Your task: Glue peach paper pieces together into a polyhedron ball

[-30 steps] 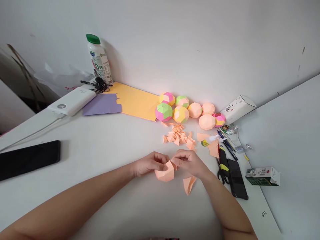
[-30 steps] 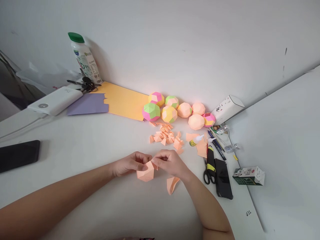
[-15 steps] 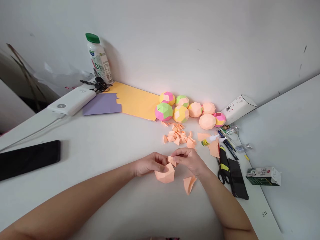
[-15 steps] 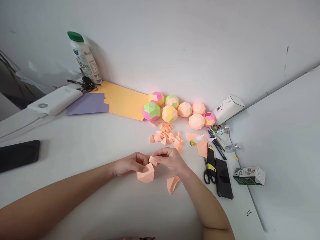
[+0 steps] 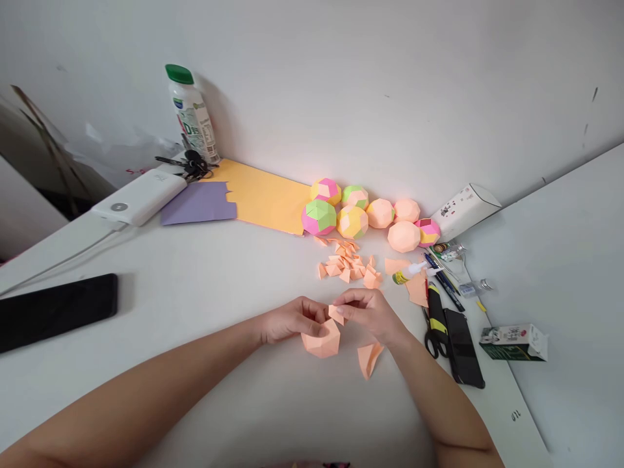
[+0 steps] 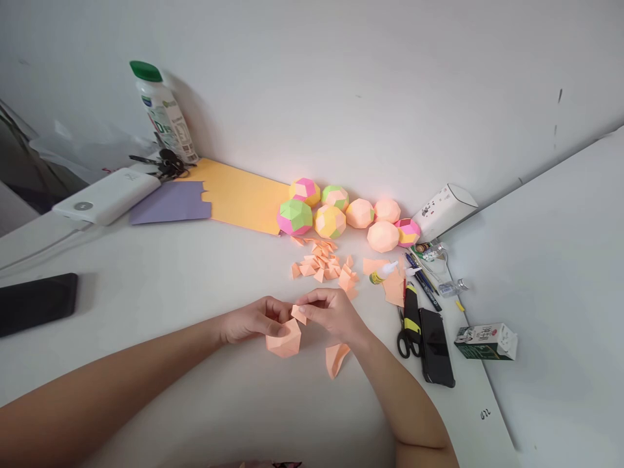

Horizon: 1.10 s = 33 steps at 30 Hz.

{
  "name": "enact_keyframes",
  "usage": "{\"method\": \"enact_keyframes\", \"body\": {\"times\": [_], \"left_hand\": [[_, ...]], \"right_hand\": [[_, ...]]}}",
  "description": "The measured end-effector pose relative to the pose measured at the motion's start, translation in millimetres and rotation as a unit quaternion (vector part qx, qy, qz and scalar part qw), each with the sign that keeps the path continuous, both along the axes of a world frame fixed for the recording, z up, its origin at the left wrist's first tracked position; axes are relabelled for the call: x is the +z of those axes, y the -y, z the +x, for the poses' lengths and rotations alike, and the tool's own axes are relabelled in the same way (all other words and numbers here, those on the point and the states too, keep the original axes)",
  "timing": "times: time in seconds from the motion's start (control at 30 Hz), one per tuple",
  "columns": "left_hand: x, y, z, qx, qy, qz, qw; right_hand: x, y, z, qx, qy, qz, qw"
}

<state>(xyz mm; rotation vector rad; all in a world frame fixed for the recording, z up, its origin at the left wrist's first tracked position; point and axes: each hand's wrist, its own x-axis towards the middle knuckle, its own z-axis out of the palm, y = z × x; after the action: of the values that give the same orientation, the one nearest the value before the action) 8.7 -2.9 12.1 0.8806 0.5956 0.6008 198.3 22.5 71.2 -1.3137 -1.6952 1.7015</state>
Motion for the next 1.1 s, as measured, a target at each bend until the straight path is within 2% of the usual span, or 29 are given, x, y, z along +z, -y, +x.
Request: {"method": "enact_keyframes", "body": {"times": [0.23,0.7,1.1], "left_hand": [[2.4,0.1,0.6,0.003,-0.006,-0.003,1.0],[3.0,0.4,0.4,-0.004,0.003,0.004,1.0],[1.5,0.4,0.2,-0.007,0.009,0.004,1.0]], "right_hand": [[-0.4,0.5,0.2,0.004,0.024,0.025,0.999],[0.1,-0.4,0.5,0.01,0.021,-0.01,1.0],[2.0,-0.1,0.4,0.008,0.018,-0.013,1.0]]}}
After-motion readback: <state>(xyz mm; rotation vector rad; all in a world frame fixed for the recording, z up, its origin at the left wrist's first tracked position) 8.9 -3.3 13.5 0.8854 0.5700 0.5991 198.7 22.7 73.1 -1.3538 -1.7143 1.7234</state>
